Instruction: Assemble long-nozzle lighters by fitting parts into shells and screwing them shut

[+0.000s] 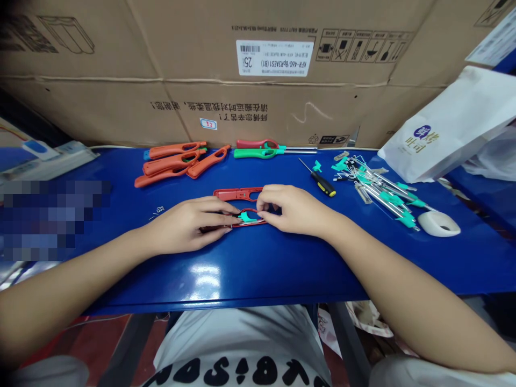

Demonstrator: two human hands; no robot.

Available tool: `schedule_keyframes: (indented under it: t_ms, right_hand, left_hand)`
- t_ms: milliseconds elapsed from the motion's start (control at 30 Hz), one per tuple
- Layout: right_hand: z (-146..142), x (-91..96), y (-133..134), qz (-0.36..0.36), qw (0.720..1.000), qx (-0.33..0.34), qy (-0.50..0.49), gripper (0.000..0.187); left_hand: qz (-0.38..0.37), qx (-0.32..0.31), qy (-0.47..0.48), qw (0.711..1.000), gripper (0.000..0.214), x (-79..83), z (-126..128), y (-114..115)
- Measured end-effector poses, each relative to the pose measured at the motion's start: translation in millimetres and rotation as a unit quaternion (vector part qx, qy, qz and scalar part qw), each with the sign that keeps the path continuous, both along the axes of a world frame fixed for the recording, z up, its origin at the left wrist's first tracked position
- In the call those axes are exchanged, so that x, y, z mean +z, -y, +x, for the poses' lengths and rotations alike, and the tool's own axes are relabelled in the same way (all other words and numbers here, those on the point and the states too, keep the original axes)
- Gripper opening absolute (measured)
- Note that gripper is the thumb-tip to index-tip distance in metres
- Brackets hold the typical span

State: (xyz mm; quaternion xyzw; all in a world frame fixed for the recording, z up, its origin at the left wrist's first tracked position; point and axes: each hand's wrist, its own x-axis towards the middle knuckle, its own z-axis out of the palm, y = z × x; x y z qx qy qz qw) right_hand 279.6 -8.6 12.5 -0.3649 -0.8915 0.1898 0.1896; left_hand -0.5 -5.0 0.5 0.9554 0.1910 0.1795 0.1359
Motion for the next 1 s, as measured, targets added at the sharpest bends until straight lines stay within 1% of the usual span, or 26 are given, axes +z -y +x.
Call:
schedule_keyframes:
  t_ms: [100,167,267,367,467,500,567,667,767,900,1000]
  right_hand:
    - [6,-4.9,-9,0.063,0.997,-0.034,-0.022,0.009]
    - [11,-8.4,-16,0.1,0.994,-0.039,-0.005,0.009]
    - [17,-10.9,-21,0.126,0.991,-0.038,0.035,0.019]
    - [18,-8.0,-19,0.104,0.994,-0.02,0.023,0.018]
    - [14,-3.4,-13,0.066,0.997,0.026,-0.003,0.018]
    - [12,-2.9,-11,0.062,0.998,0.031,-0.002,0.02]
    - [9,-4.4,-10,0.071,0.997,0.017,0.012,0.022]
    - [8,-11.5,-14,0.085,0.996,-0.014,0.034,0.025]
    - [11,-18.2,-20,0.082,0.996,-0.019,0.039,0.026]
    - [14,-20.6,-23,0.09,0.995,-0.021,0.04,0.021]
    - [14,-19.0,-23,0.08,0.995,-0.036,0.039,0.012]
  left_hand:
    - [-0.005,0.009,-0.004,1.0,0.03,5.4,-3,-2]
    - [0.0,0.022,-0.036,0.999,0.032,12.5,-7,-3]
    - [0.021,0.049,-0.088,0.995,0.035,22.6,-14,-6]
    - [0.018,0.057,-0.106,0.993,0.035,26.1,-19,-9]
    - [-0.002,0.056,-0.099,0.994,0.031,22.9,-18,-10]
    - [-0.008,0.056,-0.092,0.994,0.03,21.0,-16,-10]
    - [-0.02,0.057,-0.073,0.996,0.028,17.1,-13,-10]
    - [-0.049,0.046,-0.024,0.997,0.029,12.6,-11,-12]
    - [-0.072,0.025,0.01,0.997,0.026,10.6,-13,-16]
    - [-0.071,-0.001,0.004,0.997,0.027,9.4,-17,-22]
    - [-0.079,-0.005,0.009,0.997,0.028,8.2,-17,-22]
